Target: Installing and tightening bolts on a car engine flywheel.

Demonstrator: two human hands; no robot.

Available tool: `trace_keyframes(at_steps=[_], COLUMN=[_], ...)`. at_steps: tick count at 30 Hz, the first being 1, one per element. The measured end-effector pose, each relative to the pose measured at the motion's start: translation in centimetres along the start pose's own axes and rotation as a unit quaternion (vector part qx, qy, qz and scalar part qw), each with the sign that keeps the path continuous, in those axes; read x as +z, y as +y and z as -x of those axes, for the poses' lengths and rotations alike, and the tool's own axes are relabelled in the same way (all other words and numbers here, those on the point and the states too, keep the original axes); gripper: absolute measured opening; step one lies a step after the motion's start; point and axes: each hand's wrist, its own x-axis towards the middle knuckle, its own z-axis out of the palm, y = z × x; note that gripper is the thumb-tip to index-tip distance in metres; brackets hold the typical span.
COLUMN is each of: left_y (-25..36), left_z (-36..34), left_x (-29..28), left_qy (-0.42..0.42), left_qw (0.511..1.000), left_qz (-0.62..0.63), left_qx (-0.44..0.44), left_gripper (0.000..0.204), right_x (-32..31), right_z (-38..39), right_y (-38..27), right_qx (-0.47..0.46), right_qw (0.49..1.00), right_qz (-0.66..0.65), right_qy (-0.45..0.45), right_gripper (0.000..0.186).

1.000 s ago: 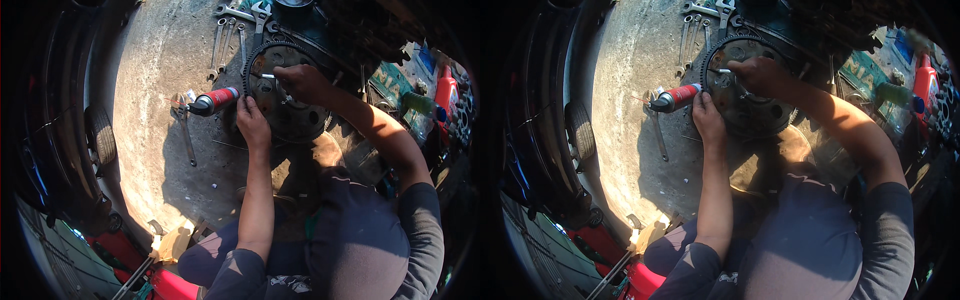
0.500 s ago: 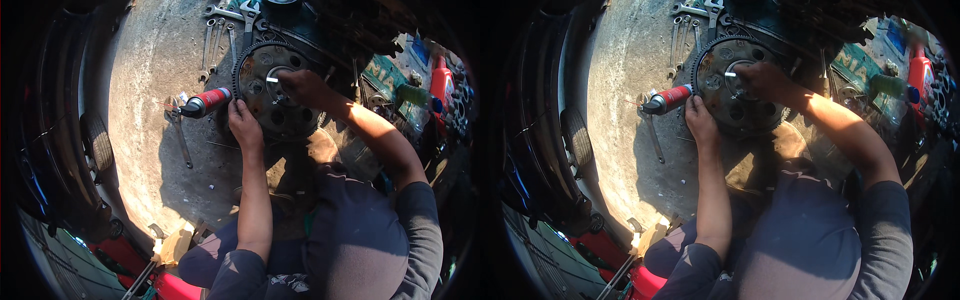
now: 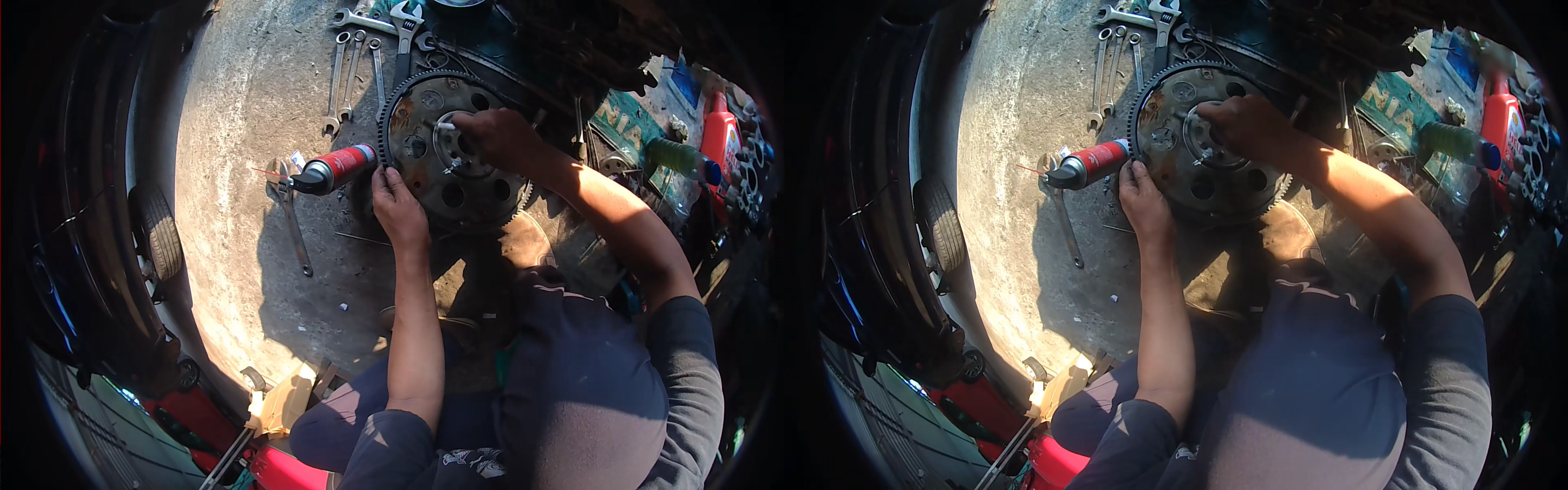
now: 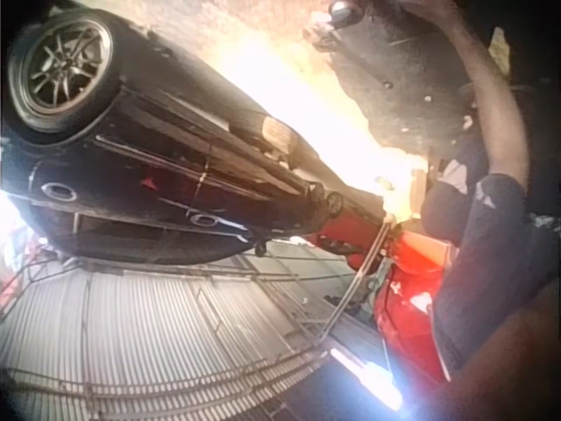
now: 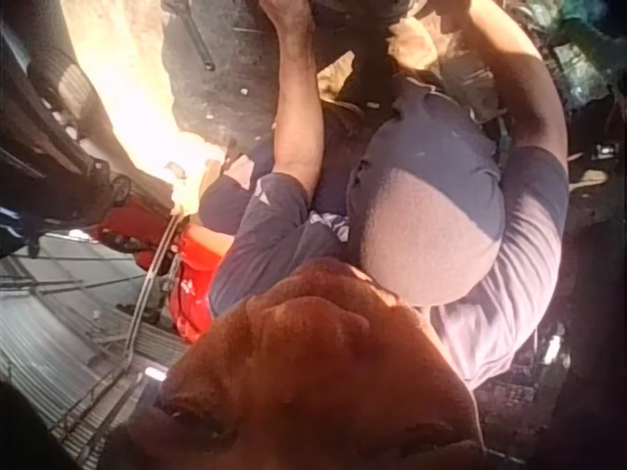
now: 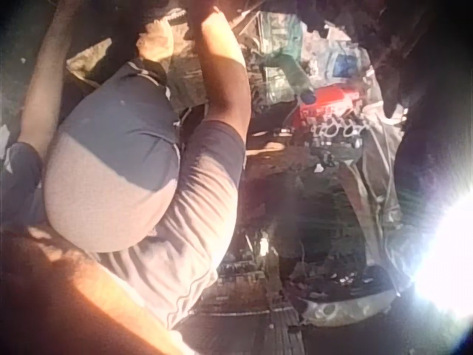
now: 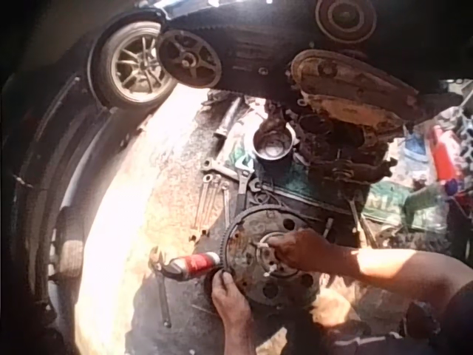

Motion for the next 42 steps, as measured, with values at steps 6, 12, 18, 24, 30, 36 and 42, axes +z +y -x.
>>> trace_keyframes(at_steps=[6, 12, 18, 24, 30, 36, 42], left_y=[0.3, 0.1, 0.3, 0.3, 0.9, 1.1, 1.0], left_z=[0.0, 0.0, 0.0, 0.1, 0.1, 0.3, 0.1], left_x=[0.0, 0.2, 0.0, -0.1, -0.1, -0.2, -0.2], left_qy=[-0.010, 0.004, -0.008, 0.001, -0.004, -0.004, -0.011], left_qw=[1.000, 1.000, 1.000, 1.000, 1.000, 1.000, 1.000], left_qz=[0.015, 0.009, 0.014, 0.020, 0.012, -0.006, 0.003], left_qx=[-0.007, -0.002, -0.012, -0.015, -0.014, -0.004, 0.002], left_gripper=[0.039, 0.038, 0.040, 0.040, 0.039, 0.039, 0.039], right_x=[-1.1, -0.9, -1.0, -0.6, -0.2, 1.0, 0.5], right_z=[-0.6, -0.8, -0.6, -0.4, -1.2, -1.3, -3.3], right_y=[-0.5, 0.3, 0.0, 0.4, 1.0, 1.8, 2.6], right_qx=[-0.004, -0.006, -0.004, 0.007, 0.026, -0.005, 0.028], right_qw=[0.999, 0.999, 1.000, 1.000, 0.999, 1.000, 0.999], right_qz=[0.042, 0.040, 0.017, 0.019, 0.018, -0.009, 0.001], right_qy=[-0.019, -0.022, -0.004, -0.002, -0.010, 0.027, 0.016], right_gripper=[0.017, 0.017, 0.014, 0.014, 0.018, 0.013, 0.014])
